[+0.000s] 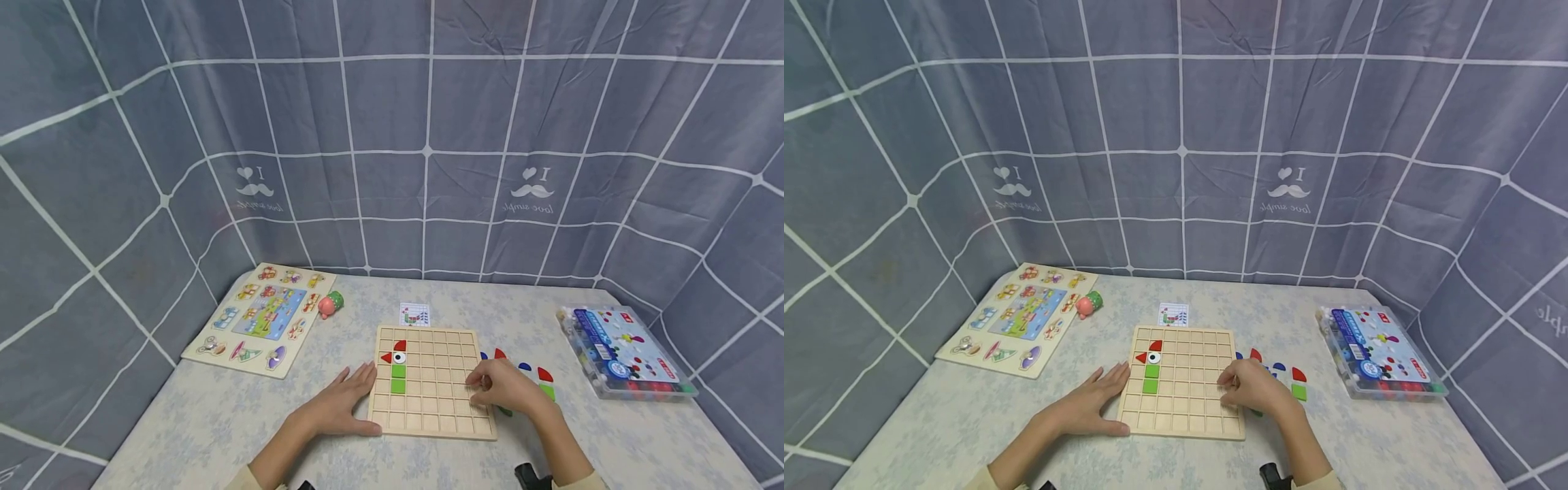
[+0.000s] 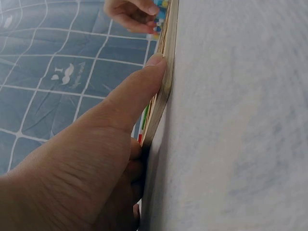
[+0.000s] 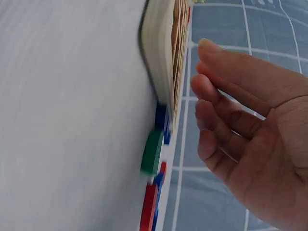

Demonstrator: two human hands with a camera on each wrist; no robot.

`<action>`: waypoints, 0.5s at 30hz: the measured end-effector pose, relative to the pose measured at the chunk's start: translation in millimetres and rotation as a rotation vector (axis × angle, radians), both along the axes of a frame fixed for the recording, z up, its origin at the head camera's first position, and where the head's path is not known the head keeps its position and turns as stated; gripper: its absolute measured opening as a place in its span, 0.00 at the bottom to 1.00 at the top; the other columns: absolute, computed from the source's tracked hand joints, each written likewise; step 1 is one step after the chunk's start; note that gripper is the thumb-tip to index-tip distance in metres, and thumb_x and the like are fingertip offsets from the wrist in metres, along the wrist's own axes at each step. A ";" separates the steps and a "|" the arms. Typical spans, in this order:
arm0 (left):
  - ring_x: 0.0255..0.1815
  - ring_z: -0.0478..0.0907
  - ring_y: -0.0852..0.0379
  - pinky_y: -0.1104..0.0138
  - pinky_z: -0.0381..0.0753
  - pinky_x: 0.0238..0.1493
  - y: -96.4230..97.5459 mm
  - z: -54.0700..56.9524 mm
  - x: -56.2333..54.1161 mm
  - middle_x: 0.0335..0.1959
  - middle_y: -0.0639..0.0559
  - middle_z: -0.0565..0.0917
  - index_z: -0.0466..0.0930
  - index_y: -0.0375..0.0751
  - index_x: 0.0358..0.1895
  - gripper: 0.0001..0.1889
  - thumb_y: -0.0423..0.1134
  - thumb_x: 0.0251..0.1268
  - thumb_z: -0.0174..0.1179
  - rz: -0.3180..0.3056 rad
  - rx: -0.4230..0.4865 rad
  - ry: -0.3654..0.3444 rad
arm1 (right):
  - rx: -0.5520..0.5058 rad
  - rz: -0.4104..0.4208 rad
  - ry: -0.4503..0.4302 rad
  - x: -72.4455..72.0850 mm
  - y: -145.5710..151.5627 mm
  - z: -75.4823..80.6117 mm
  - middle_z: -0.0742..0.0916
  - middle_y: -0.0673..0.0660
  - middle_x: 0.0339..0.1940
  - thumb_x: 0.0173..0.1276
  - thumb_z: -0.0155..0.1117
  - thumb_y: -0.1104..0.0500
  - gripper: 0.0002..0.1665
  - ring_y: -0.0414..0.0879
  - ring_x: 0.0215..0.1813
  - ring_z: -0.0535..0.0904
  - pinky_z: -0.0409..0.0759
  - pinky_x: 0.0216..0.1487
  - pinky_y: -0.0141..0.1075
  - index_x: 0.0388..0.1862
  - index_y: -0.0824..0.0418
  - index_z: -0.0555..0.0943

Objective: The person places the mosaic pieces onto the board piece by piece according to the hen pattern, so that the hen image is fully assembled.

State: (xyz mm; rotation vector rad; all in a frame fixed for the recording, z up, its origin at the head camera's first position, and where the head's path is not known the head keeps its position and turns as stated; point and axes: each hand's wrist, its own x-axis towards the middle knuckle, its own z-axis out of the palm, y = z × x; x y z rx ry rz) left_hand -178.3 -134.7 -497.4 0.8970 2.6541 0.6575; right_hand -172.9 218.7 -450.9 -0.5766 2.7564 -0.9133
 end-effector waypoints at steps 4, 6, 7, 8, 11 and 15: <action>0.81 0.47 0.47 0.46 0.44 0.80 -0.2 1.1 0.5 0.80 0.45 0.51 0.49 0.37 0.77 0.58 0.69 0.51 0.63 0.004 0.005 -0.009 | -0.004 0.009 -0.005 3.1 15.0 -2.0 0.84 0.48 0.30 0.53 0.77 0.60 0.13 0.34 0.27 0.71 0.74 0.26 0.28 0.38 0.60 0.87; 0.81 0.47 0.47 0.46 0.44 0.80 -0.3 1.6 0.7 0.80 0.45 0.51 0.49 0.36 0.77 0.58 0.69 0.51 0.63 0.004 0.004 -0.009 | -0.006 0.002 -0.016 4.8 21.7 -1.6 0.85 0.48 0.30 0.53 0.77 0.60 0.13 0.33 0.27 0.71 0.74 0.25 0.28 0.38 0.59 0.87; 0.81 0.47 0.47 0.46 0.44 0.80 -0.2 1.9 0.8 0.80 0.45 0.51 0.49 0.36 0.77 0.58 0.69 0.51 0.63 0.004 0.004 -0.010 | -0.006 -0.004 -0.023 5.5 25.0 -1.2 0.85 0.49 0.31 0.53 0.77 0.60 0.13 0.33 0.27 0.71 0.74 0.25 0.29 0.38 0.59 0.87; 0.81 0.47 0.47 0.46 0.44 0.80 0.0 2.1 0.8 0.80 0.44 0.51 0.49 0.36 0.77 0.58 0.69 0.51 0.63 0.003 0.003 -0.008 | -0.003 -0.012 -0.029 6.3 28.2 -0.8 0.85 0.49 0.32 0.52 0.77 0.59 0.13 0.34 0.27 0.72 0.74 0.26 0.29 0.38 0.59 0.86; 0.81 0.47 0.47 0.46 0.44 0.80 0.5 2.3 0.5 0.80 0.44 0.51 0.49 0.36 0.77 0.58 0.69 0.51 0.63 0.002 0.001 -0.004 | 0.018 -0.029 -0.044 8.1 37.3 1.1 0.85 0.49 0.30 0.50 0.79 0.60 0.14 0.34 0.27 0.72 0.74 0.26 0.28 0.35 0.59 0.86; 0.81 0.47 0.47 0.46 0.44 0.80 0.7 2.5 0.3 0.80 0.44 0.51 0.49 0.35 0.77 0.58 0.69 0.51 0.64 0.002 0.005 -0.007 | 0.046 -0.040 -0.094 9.2 45.5 1.5 0.83 0.50 0.26 0.46 0.80 0.62 0.14 0.37 0.27 0.73 0.74 0.26 0.29 0.32 0.60 0.85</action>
